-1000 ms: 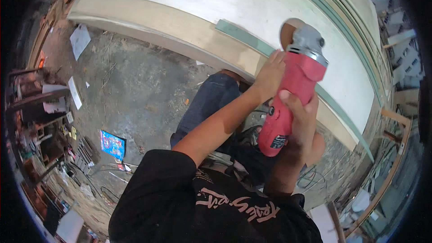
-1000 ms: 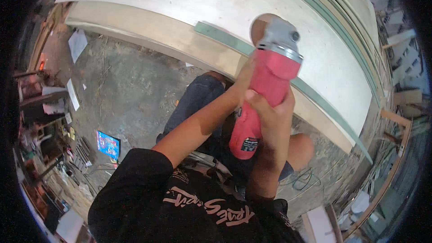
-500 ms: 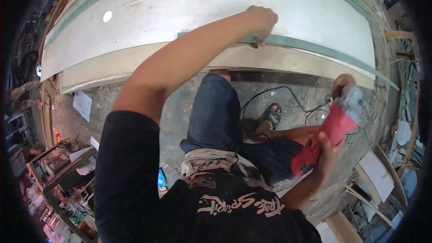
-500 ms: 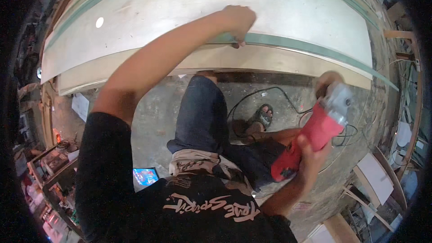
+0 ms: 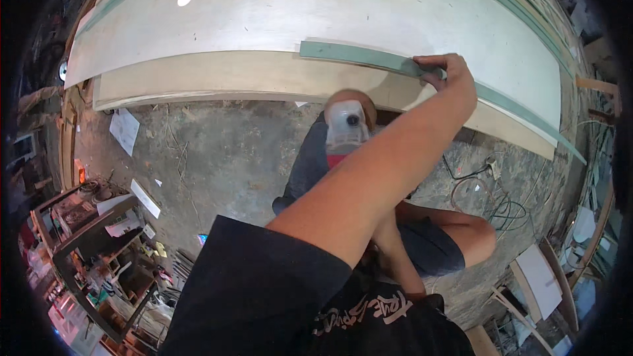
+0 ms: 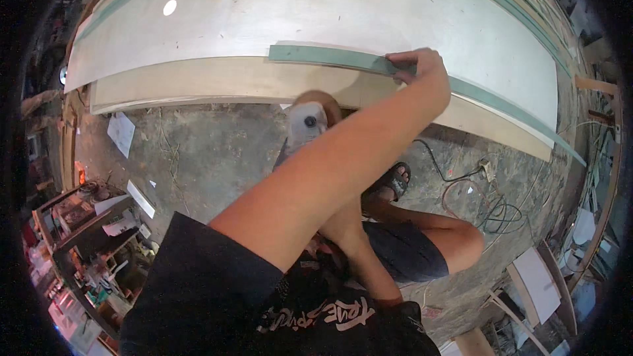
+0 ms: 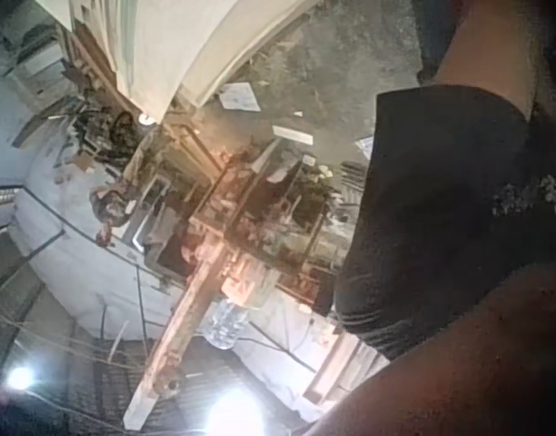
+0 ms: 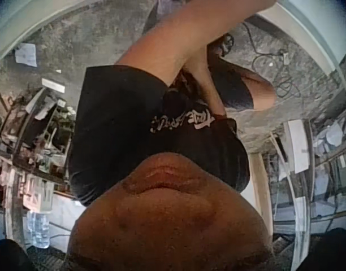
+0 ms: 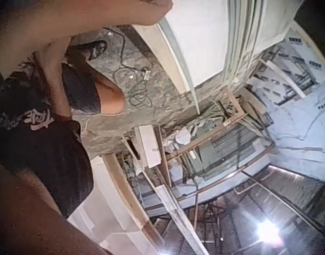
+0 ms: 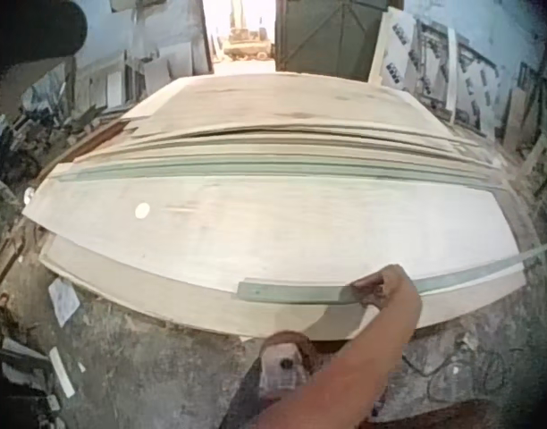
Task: The person sands the edge of a long wooden board using a power sander, moving the tool back and forth along the strip.
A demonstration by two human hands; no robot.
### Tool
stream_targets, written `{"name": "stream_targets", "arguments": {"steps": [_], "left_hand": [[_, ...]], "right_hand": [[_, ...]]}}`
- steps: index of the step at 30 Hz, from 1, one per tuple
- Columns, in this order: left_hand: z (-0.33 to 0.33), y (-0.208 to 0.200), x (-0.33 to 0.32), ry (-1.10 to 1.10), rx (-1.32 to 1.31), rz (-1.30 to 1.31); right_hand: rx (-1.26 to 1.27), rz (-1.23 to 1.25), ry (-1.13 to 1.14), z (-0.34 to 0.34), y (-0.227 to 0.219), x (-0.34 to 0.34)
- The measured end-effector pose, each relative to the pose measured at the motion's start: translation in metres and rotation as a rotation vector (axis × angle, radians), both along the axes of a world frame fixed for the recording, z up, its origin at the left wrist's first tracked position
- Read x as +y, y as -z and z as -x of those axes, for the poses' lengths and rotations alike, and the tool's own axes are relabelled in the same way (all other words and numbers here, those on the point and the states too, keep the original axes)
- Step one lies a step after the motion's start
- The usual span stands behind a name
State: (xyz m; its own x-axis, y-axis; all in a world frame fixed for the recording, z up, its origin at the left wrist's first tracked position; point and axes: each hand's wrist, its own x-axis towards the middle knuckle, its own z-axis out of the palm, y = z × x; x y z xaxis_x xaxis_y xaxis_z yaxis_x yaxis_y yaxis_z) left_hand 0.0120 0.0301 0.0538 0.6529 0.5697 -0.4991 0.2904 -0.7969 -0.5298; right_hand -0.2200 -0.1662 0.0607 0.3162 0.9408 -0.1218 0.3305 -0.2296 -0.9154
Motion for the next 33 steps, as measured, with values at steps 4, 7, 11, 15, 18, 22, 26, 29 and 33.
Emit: {"name": "stream_targets", "arguments": {"steps": [4,7,11,15,18,22,26,29,33], "left_hand": [[0.002,0.014,-0.028,-0.060,-0.064,-0.200],[0.000,0.006,-0.035,-0.025,-0.134,-0.192],[0.002,0.016,-0.032,-0.070,-0.070,-0.212],[0.002,0.018,-0.036,-0.058,-0.075,-0.273],[0.003,0.019,-0.036,-0.028,-0.090,-0.257],[0.003,0.019,-0.030,0.030,-0.028,-0.227],[0.006,0.017,-0.032,0.010,-0.065,-0.236],[0.008,0.016,-0.033,0.029,-0.096,-0.258],[0.005,0.015,-0.027,0.070,-0.053,-0.162]], "right_hand": [[0.612,0.331,0.195,0.005,-0.008,0.034],[0.312,0.254,0.256,0.001,-0.004,0.068],[0.180,0.177,0.282,0.000,-0.002,0.093],[0.223,0.227,0.291,-0.002,-0.001,0.105],[0.227,0.282,0.266,-0.005,-0.005,0.111],[0.158,0.291,0.249,-0.005,-0.001,0.113],[0.127,0.330,0.211,-0.008,-0.003,0.118],[0.158,0.327,0.247,-0.003,-0.002,0.119],[0.208,0.346,0.222,-0.005,-0.011,0.118]]}}
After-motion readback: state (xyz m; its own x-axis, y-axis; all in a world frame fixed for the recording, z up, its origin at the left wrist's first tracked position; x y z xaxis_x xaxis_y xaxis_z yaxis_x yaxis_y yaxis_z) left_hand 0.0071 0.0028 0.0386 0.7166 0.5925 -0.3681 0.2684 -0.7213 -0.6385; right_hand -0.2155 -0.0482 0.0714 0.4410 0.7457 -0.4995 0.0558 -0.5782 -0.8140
